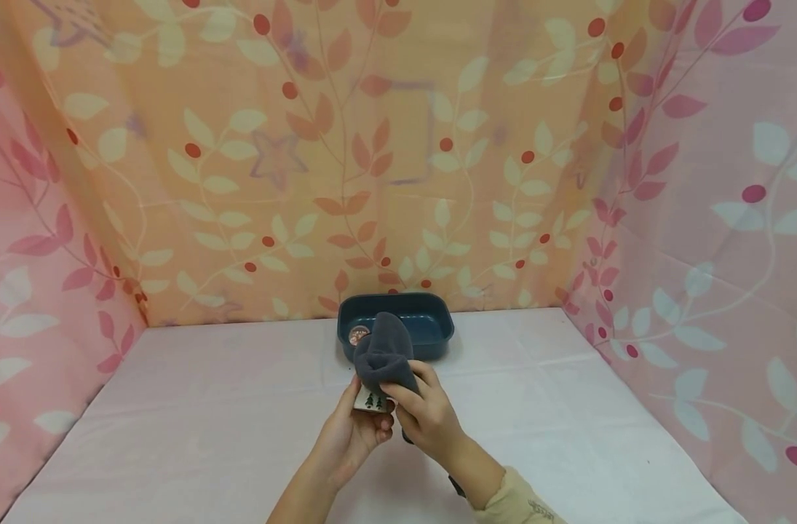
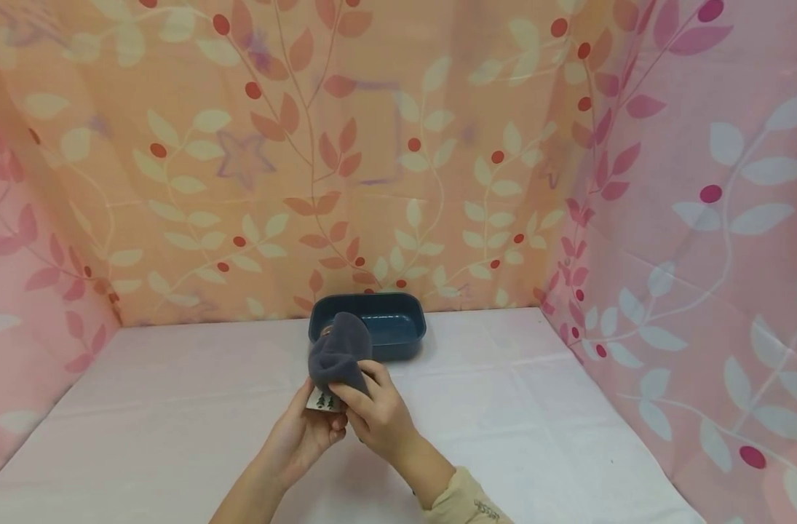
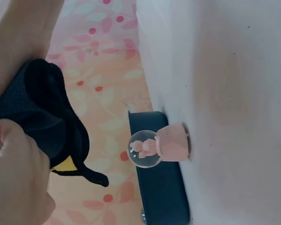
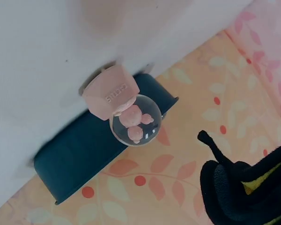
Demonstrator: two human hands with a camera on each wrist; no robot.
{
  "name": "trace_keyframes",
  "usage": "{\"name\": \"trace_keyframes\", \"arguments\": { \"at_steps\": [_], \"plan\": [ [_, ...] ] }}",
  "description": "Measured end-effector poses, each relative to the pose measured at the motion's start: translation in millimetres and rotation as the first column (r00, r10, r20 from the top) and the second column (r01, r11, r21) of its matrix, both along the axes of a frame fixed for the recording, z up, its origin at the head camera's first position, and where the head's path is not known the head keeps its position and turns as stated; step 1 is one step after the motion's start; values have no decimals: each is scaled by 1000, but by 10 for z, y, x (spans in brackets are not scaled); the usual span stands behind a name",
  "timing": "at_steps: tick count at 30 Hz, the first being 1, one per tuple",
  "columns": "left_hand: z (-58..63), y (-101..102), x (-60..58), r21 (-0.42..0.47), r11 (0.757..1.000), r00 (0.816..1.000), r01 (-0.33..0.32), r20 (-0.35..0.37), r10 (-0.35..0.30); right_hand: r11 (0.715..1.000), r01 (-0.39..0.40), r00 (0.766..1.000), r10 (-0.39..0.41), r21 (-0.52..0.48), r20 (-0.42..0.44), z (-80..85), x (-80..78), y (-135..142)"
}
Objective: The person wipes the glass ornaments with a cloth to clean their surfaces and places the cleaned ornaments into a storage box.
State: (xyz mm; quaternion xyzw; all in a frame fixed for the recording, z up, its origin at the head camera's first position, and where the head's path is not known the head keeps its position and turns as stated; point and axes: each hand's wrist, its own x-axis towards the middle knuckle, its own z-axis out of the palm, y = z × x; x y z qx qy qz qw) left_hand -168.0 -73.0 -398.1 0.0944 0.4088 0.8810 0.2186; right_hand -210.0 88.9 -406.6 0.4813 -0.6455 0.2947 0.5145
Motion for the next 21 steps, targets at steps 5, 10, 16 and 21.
{"name": "trace_keyframes", "arguments": {
  "at_steps": [5,10,16,21],
  "plan": [
    [-13,15,3,45,997,997,67,-31,-66,994,20,994,-8,-110,105,-4,16,-34],
    [-18,6,-6,26,996,995,90,-34,-89,958,32,943,66,-285,328,0,73,-87],
    [-13,-72,-44,-55,989,990,134,-29,-136,886,105,702,256,-452,665,36,163,-106],
    [-10,-118,-55,-79,976,977,202,-55,-206,821,135,388,471,-554,793,90,211,-60]
  ]
}}
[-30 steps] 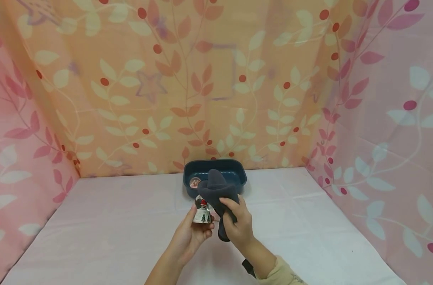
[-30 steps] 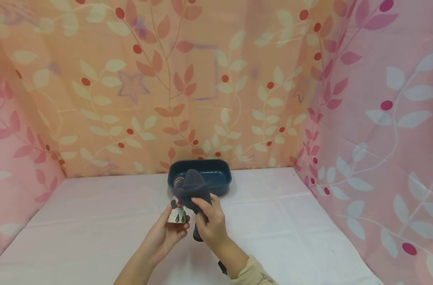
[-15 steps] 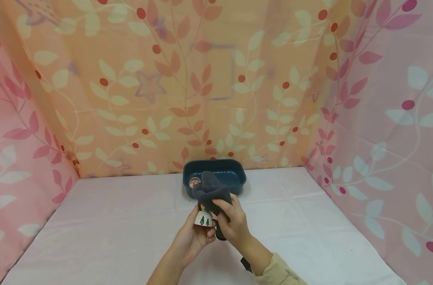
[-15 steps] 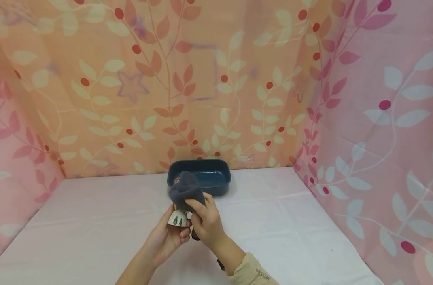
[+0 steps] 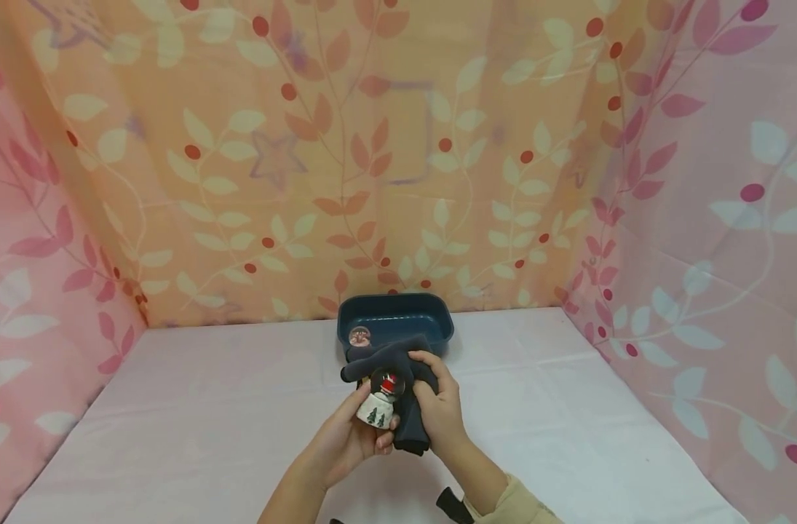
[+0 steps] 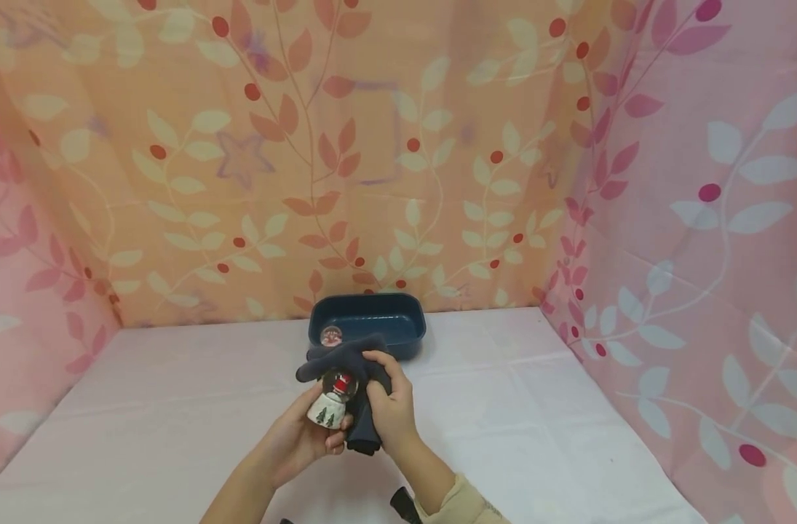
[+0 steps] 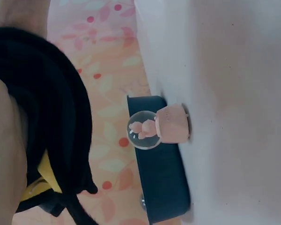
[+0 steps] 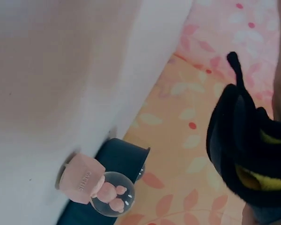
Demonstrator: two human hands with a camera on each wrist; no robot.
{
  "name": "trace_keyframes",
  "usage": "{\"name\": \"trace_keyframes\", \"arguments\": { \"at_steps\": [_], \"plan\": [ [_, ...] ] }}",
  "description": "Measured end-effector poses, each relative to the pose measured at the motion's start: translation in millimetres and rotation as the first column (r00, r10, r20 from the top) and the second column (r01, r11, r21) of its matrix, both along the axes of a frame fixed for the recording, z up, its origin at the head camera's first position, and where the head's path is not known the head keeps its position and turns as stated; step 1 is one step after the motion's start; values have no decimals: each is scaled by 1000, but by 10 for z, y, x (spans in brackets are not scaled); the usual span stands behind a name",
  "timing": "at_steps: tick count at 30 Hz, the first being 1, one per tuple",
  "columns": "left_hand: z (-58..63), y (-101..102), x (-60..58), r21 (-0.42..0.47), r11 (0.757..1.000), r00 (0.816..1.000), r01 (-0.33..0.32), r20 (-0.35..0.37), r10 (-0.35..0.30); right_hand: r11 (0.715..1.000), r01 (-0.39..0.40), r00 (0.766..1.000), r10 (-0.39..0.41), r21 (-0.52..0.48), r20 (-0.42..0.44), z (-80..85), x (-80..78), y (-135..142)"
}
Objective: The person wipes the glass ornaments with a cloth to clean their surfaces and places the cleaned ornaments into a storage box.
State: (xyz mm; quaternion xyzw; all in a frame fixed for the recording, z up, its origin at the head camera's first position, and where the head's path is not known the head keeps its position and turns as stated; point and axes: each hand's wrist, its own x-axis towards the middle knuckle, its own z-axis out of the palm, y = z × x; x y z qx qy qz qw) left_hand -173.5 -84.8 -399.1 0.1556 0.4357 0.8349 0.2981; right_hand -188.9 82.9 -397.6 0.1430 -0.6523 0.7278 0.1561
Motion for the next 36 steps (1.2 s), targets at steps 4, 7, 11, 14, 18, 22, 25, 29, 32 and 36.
{"name": "trace_keyframes", "arguments": {
  "at_steps": [4,7,11,14,18,22,25,29,32,36],
  "plan": [
    [-31,-11,21,17,999,999,44,-27,-44,993,-119,984,119,-6,135,13,-19,42],
    [-49,-2,24,-10,1000,998,24,-54,-24,984,-178,957,173,3,231,10,-56,82],
    [-57,8,13,-92,990,992,-111,-76,104,989,-133,939,149,-71,310,33,-75,138],
    [-62,9,0,-108,972,976,-207,-90,198,993,-19,966,48,-113,254,62,-60,164],
    [-55,18,-9,-92,962,964,-256,-99,247,988,151,988,-152,-21,-28,65,-9,146],
    [-26,42,-14,-80,967,967,-243,-98,235,946,311,853,-233,95,-467,9,8,89],
    [-13,54,-14,-73,972,969,-224,-124,214,914,368,678,-137,172,-722,-41,-29,63],
    [-20,37,-14,-81,977,968,-197,-176,180,881,402,514,9,250,-858,-74,-94,55],
    [-41,16,-18,-102,978,967,-185,-196,162,877,401,507,29,265,-862,-73,-109,48],
    [-53,18,-20,-159,968,961,-193,-228,154,901,348,623,-15,260,-782,-72,-86,26]
  ]
}}
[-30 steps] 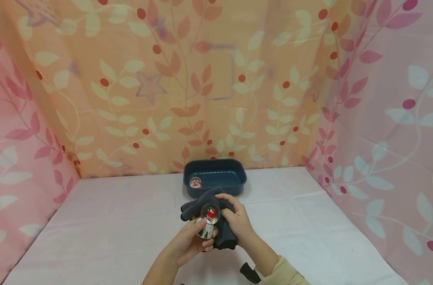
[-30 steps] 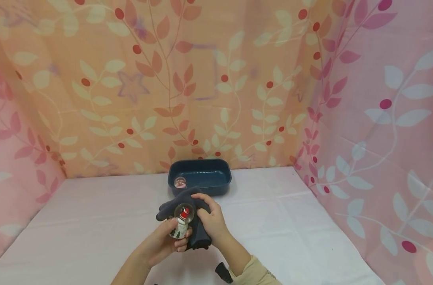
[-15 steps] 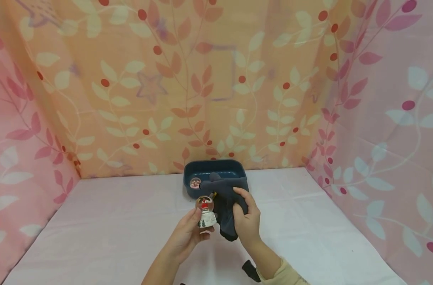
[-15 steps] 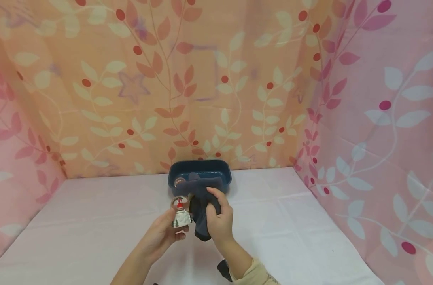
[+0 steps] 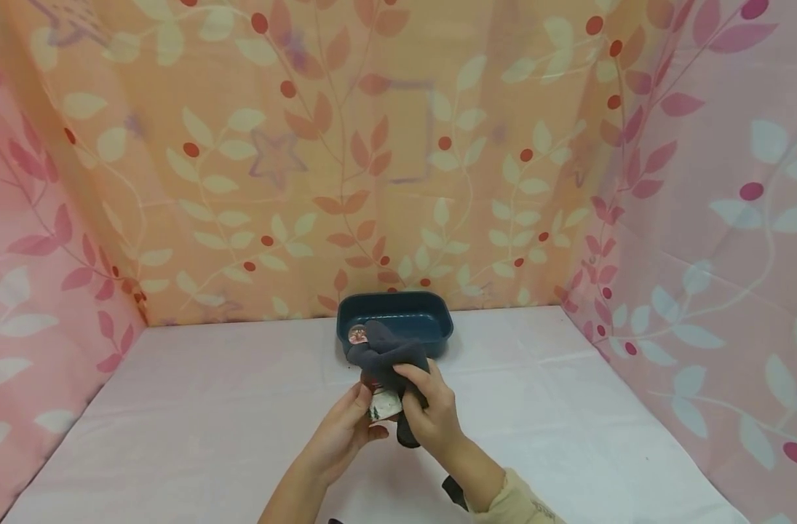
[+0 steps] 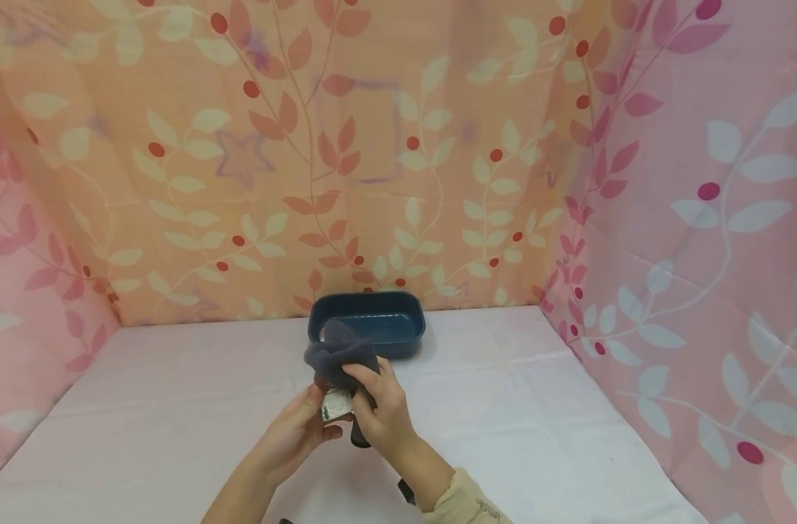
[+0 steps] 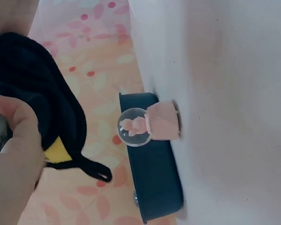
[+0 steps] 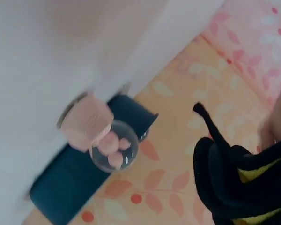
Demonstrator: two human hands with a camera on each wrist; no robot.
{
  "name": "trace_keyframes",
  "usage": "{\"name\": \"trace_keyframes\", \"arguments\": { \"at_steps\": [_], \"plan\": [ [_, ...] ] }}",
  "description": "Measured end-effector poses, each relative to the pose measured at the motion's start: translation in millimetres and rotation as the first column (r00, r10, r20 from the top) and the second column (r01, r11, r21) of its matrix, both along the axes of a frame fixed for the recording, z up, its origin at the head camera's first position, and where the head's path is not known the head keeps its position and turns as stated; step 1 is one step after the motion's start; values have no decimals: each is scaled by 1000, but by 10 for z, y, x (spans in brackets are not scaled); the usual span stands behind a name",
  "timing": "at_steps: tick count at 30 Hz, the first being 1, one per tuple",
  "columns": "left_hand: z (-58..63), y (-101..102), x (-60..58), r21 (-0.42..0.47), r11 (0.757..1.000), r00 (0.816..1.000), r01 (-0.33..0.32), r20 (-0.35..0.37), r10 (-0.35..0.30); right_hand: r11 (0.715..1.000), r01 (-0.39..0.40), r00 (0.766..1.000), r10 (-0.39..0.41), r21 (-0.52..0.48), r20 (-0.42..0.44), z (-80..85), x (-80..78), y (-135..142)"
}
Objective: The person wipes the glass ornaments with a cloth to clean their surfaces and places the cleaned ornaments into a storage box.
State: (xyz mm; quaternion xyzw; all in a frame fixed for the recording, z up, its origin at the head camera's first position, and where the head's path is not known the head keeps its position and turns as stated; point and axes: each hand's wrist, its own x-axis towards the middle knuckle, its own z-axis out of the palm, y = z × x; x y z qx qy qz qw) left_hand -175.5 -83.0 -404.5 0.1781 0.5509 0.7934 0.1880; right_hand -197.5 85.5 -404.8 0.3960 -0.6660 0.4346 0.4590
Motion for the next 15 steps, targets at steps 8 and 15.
{"name": "trace_keyframes", "arguments": {
  "at_steps": [8,15],
  "plan": [
    [-19,4,-19,-81,995,999,-51,-16,50,997,14,971,5,-78,237,11,29,-32],
    [-47,-17,-30,-64,997,999,-33,21,35,995,23,809,40,-99,586,108,69,-22]
  ]
}}
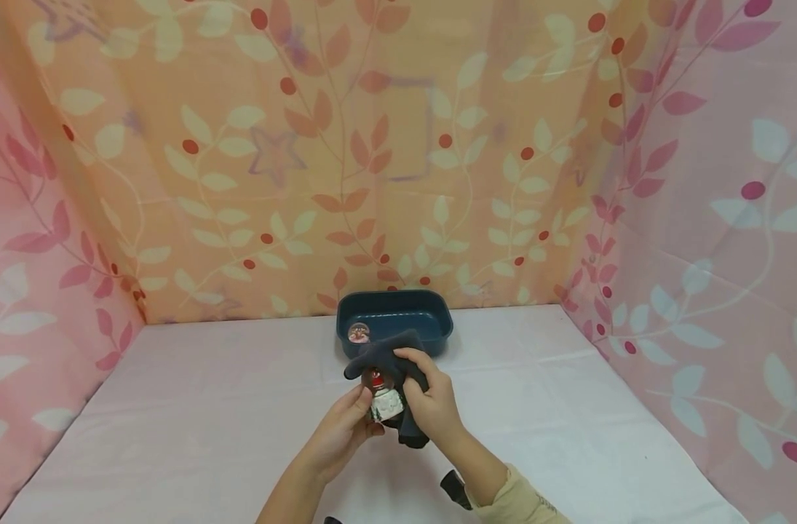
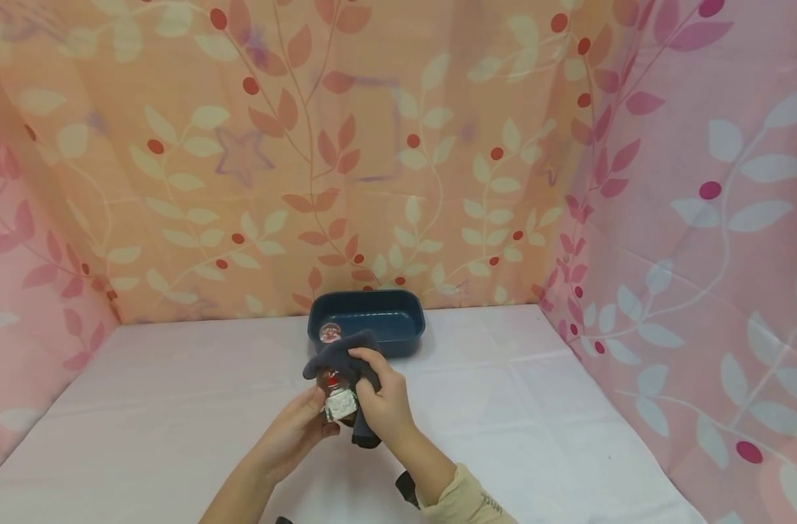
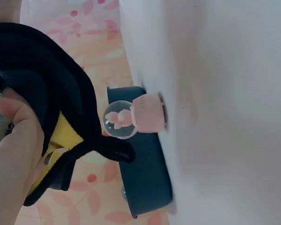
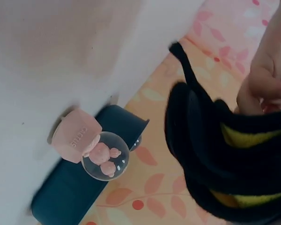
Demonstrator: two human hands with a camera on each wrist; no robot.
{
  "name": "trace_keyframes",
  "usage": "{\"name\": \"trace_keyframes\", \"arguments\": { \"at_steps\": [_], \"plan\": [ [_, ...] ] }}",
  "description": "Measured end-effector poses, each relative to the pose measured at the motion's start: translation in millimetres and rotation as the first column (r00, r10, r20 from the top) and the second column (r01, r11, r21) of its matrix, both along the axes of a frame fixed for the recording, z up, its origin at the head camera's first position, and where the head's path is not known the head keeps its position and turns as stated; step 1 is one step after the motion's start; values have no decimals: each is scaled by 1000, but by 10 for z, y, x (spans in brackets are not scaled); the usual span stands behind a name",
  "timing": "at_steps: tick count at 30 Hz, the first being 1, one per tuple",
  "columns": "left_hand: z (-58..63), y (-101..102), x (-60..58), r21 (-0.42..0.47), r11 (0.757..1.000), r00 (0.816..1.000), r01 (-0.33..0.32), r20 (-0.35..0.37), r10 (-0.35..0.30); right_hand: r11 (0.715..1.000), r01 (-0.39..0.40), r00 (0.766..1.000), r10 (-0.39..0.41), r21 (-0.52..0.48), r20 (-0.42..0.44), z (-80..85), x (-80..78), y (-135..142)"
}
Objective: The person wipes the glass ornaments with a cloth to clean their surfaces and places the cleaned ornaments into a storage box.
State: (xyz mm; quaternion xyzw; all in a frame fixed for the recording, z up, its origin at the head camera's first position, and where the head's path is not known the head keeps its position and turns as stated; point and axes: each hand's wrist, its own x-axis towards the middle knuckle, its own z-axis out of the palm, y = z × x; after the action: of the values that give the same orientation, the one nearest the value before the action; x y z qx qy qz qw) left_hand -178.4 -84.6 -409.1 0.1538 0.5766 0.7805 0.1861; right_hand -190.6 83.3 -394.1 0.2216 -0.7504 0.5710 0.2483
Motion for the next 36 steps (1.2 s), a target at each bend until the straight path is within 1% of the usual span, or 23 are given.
{"name": "trace_keyframes", "arguments": {
  "at_steps": [2,5,9,12,14,17,19,21,23,26,28,30,32,34,36],
  "plan": [
    [-8,-4,-5,20,1000,1000,20,17,-21,1000,-9,996,9,3,92,26,-1,0],
    [-21,10,-7,37,999,999,22,49,-23,999,-42,983,40,7,179,38,-13,-3],
    [-48,48,-10,15,1000,998,-22,63,21,995,-89,968,79,32,237,25,-34,-5],
    [-64,63,-8,-17,998,997,-59,51,60,993,-105,959,87,53,269,4,-67,16],
    [-66,63,1,-57,994,995,-88,32,90,993,-105,951,87,47,298,-17,-98,49],
    [-62,51,4,-142,977,987,-158,-18,157,995,-95,929,91,-5,360,-42,-142,117],
    [-53,38,-2,-197,957,977,-212,-45,207,996,-79,915,89,-41,394,-51,-153,163],
    [-42,21,-15,-235,935,964,-266,-53,261,995,-61,908,86,-74,410,-48,-153,202],
    [-28,4,-26,-236,923,952,-303,-31,305,995,-46,908,79,-90,411,-41,-149,233],
    [-23,-16,-37,-189,922,938,-339,13,348,994,-27,915,67,-105,397,-8,-133,266],
    [-23,-17,-38,-131,927,932,-351,49,360,994,-15,923,57,-111,382,20,-126,281],
    [-24,-11,-39,-53,931,927,-360,88,364,993,-3,930,46,-119,366,53,-116,294],
    [-24,0,-36,5,928,921,-372,123,368,993,9,937,34,-121,347,81,-110,300],
    [-26,14,-32,41,922,916,-385,140,376,994,14,950,21,-110,312,99,-102,301],
    [-39,27,-25,29,920,912,-392,140,384,996,15,969,7,-84,249,103,-96,294]
  ]
}}
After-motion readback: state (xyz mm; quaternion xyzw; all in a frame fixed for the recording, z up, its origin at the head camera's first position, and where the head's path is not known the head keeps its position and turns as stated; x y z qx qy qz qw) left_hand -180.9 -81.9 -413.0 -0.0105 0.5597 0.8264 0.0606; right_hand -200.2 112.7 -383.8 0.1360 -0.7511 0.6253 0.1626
